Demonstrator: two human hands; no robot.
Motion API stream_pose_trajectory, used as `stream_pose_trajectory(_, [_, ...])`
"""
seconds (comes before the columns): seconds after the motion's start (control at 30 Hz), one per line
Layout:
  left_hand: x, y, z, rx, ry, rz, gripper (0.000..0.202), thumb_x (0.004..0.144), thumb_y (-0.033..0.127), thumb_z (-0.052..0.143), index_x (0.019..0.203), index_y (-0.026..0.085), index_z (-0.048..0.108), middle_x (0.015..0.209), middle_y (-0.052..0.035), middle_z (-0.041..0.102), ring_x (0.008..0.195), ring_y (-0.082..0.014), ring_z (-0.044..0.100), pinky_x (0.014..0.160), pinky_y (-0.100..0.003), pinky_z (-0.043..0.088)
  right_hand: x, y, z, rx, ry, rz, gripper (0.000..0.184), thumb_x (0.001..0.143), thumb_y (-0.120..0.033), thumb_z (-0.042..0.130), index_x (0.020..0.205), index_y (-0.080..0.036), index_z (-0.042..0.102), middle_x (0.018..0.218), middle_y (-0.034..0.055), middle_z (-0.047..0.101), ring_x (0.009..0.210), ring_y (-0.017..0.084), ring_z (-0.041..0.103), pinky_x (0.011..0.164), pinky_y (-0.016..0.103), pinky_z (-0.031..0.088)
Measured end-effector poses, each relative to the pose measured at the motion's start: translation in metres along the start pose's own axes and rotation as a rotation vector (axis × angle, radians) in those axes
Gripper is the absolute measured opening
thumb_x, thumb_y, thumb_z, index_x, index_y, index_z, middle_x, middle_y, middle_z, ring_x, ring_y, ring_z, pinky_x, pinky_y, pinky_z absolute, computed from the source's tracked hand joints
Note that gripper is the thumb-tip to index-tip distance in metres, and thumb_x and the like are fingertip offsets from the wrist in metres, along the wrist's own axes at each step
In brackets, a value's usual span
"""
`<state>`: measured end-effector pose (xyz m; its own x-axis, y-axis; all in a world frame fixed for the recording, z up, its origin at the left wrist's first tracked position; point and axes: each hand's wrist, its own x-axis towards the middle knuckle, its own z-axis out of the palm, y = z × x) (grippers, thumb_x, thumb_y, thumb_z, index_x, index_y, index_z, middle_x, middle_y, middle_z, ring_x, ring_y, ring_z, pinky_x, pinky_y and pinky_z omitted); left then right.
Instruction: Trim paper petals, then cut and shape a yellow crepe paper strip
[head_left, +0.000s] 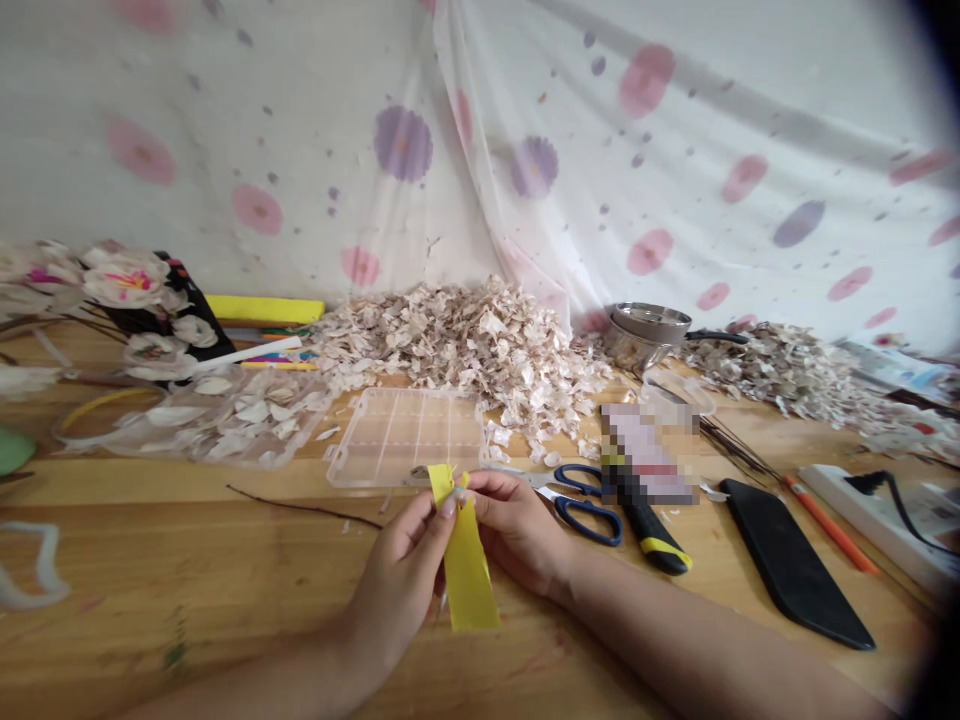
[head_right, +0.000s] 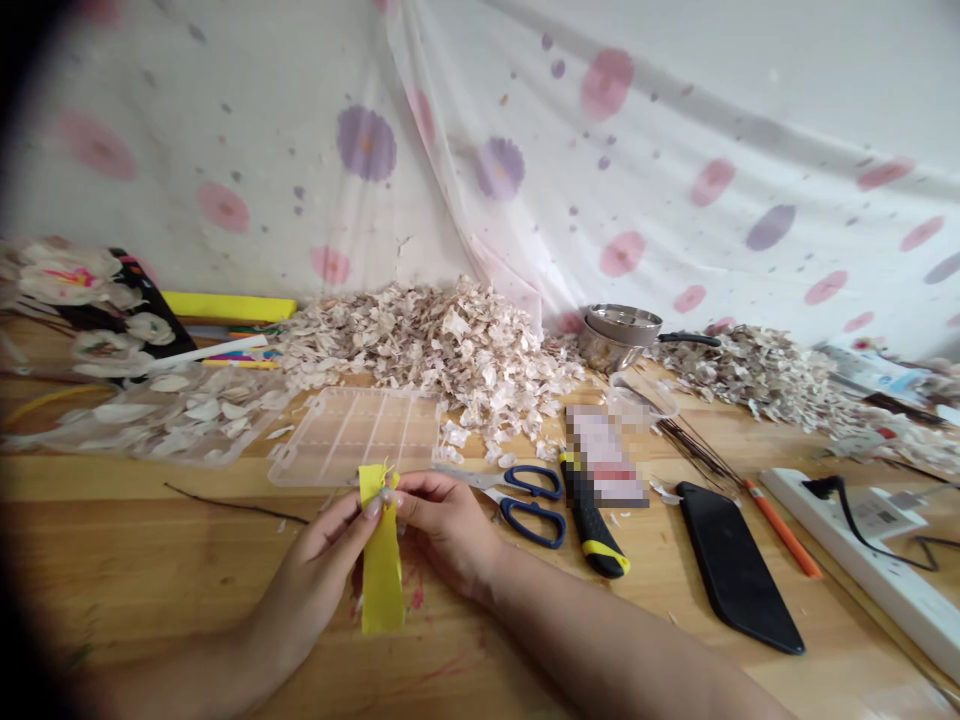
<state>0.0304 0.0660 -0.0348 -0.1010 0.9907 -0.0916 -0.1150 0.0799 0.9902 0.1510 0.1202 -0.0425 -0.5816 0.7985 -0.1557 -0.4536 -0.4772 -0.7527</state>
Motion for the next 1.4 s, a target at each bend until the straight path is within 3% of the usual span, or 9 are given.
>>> stream_pose_trajectory(0.37, [-0.0006,-0.0045,-0.0001,0.047,-0.058,-0.083,0.045,0.080,0.055,0.051,0.102,0.017,0.060,0.052,0.0072,0.042,0.045,-0.0096,0.038,0.039,-0.018,0.030,0.0011,-0.0011,0.0005,0.015,0.026,0.015,0.024,0.060,-0.026,0.082,0.074,-0.014,0.066,0.066,0.0009,0.067,0.060,0.013,0.061,0.063,0.027,0.047])
stream_pose_trajectory(0.6, [0.0014,-0.0042,-0.0031,0.103,-0.066,0.041,0.035,0.084,0.047,0.049,0.096,0.018,0.063,0.065,0.0026,0.051,0.063,-0.0139,0.046,0.057,-0.022,0.038,0.0011,-0.0023,0.0016,0.004,0.051,0.006,0.024,0.063,-0.025,0.080,0.072,-0.014,0.062,0.065,0.0004,0.064,0.058,0.012,0.059,0.061,0.026,0.045])
stream_pose_trajectory(0.9, [0.0032,-0.0076,-0.0032,0.122,-0.074,0.055,0.035,0.085,0.047,0.047,0.097,0.019,0.064,0.068,0.0009,0.054,0.064,-0.0153,0.048,0.059,-0.023,0.040,0.0032,-0.0017,-0.0001,0.009,-0.043,-0.014,0.025,0.064,-0.023,0.080,0.073,-0.014,0.058,0.068,-0.0011,0.061,0.061,0.010,0.056,0.062,0.024,0.044])
stream_pose_trajectory(1.4, [0.0016,-0.0059,-0.0025,0.127,-0.047,0.054,0.033,0.083,0.049,0.048,0.075,0.019,0.061,0.057,0.0024,0.053,0.053,-0.0135,0.049,0.050,-0.021,0.039,0.0017,-0.0026,0.0005,-0.001,-0.070,-0.023,0.025,0.063,-0.022,0.080,0.073,-0.015,0.057,0.067,-0.0027,0.058,0.059,0.009,0.054,0.061,0.023,0.041])
